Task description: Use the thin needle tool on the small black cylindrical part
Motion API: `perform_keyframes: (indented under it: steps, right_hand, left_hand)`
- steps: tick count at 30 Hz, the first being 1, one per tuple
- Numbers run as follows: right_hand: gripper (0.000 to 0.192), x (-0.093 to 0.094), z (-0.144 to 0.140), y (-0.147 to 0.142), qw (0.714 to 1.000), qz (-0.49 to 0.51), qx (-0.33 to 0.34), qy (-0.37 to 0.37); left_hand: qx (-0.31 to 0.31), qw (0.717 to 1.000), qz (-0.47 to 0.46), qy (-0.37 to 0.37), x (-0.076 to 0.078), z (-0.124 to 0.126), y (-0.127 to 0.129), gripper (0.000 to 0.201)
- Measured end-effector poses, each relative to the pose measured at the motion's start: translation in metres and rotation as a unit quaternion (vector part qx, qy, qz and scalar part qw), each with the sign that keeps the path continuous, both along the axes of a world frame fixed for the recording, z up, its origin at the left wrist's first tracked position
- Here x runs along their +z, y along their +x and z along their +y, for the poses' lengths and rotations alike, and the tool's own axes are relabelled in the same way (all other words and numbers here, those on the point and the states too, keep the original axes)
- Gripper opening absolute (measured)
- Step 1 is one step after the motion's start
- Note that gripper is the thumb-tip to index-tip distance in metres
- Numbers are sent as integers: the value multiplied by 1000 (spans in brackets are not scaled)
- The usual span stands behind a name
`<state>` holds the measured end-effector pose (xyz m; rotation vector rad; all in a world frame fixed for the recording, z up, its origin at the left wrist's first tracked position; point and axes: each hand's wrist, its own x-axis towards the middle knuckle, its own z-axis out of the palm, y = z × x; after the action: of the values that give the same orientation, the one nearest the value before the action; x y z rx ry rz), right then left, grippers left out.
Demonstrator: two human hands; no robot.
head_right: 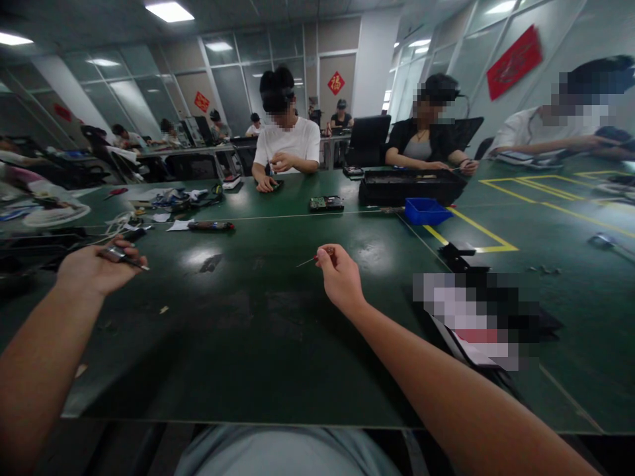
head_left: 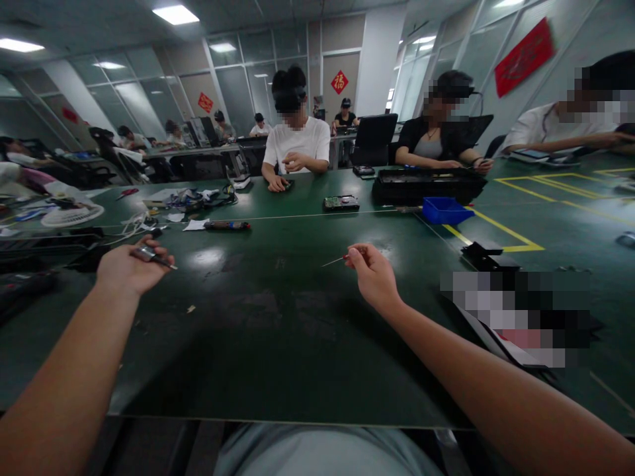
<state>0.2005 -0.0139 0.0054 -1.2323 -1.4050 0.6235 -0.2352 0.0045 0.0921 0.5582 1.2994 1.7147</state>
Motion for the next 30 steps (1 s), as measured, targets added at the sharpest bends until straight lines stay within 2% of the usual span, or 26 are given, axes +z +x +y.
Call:
perform_keyframes:
  steps: [2, 5, 8, 11, 14, 16, 19, 22, 24, 26, 30]
  right_hand:
    - [25, 2, -1, 0, 1000, -2, -2, -1]
    - [25, 1, -1, 1, 1000, -3, 3, -2]
    - [26, 1, -1, 2, 1000, -1, 6, -2]
    - [27, 0, -1, 3, 1000, 6, 9, -3]
    - [27, -1, 0, 3, 1000, 5, 10, 0]
    - [27, -3, 1, 3, 1000, 7, 9, 4]
    - [27, -5, 2, 2, 1000, 11, 8, 6]
    - [28, -6, 1, 1, 1000, 13, 12, 16]
    - [29, -7, 1, 0, 999, 19, 22, 22]
    - [30, -7, 0, -1, 999, 22, 31, 23]
    - [29, -4, -2, -2, 1000, 12, 14, 16]
  left_hand:
    - [-52, 998, -47, 0, 1, 2, 35, 30]
    - [-114, 992, -58, 18, -2, 4, 86, 24]
    - [-172, 983, -62, 13, -10, 3, 132, 26]
    - [-258, 964, -60, 6, -20, -3, 174, 29]
    - [-324, 946, -13, 24, -33, -15, 210, 30]
    - [-348, 933, 68, 53, -42, -22, 229, 29]
    - [-379, 890, 237, 86, -57, -29, 245, 28]
    - [-381, 809, 434, 108, -71, -32, 248, 40]
    - [-371, 756, 527, 117, -79, -31, 245, 51]
    - [-381, 723, 565, 116, -85, -28, 240, 51]
    - [-408, 693, 585, 102, -92, -18, 230, 37]
